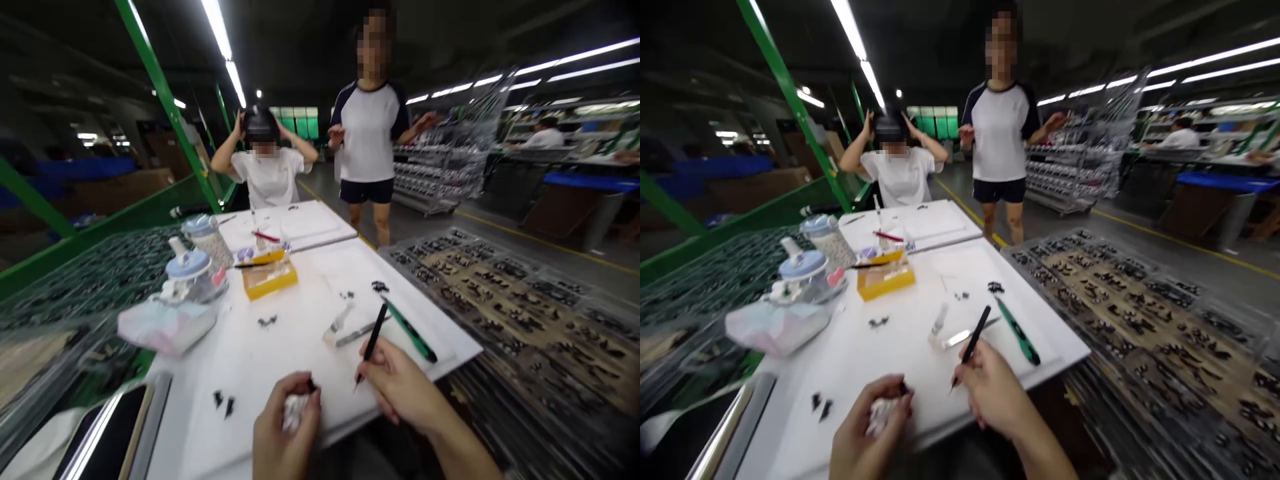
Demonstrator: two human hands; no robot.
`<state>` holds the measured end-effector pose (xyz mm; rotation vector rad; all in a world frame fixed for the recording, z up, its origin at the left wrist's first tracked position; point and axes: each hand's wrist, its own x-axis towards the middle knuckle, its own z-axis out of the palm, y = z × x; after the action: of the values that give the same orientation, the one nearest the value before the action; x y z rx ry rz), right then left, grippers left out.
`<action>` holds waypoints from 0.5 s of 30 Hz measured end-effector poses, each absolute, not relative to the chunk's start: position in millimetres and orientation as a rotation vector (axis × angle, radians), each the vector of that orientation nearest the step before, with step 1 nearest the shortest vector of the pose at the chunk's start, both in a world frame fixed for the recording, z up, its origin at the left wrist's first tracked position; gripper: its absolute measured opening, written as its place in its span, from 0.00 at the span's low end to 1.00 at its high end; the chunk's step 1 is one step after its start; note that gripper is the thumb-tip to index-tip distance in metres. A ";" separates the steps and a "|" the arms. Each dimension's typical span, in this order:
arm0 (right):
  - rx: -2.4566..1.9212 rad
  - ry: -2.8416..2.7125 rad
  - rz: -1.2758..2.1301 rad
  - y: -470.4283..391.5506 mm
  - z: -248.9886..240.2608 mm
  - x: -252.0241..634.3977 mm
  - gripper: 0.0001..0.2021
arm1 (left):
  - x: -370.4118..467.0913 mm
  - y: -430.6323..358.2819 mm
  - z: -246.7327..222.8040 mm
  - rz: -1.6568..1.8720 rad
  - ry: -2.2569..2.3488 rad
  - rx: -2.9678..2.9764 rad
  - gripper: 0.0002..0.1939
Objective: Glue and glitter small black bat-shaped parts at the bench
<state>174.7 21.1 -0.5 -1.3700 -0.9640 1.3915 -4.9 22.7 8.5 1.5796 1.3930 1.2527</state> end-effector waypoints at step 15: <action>-1.517 -1.053 1.368 17.8 5.3 174.7 0.06 | -0.9 21.3 4.6 0.966 1.042 2.085 0.11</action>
<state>174.7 17.8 5.3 -1.5171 -1.0531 1.3675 -0.9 21.3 4.6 2.0850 1.0423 0.9660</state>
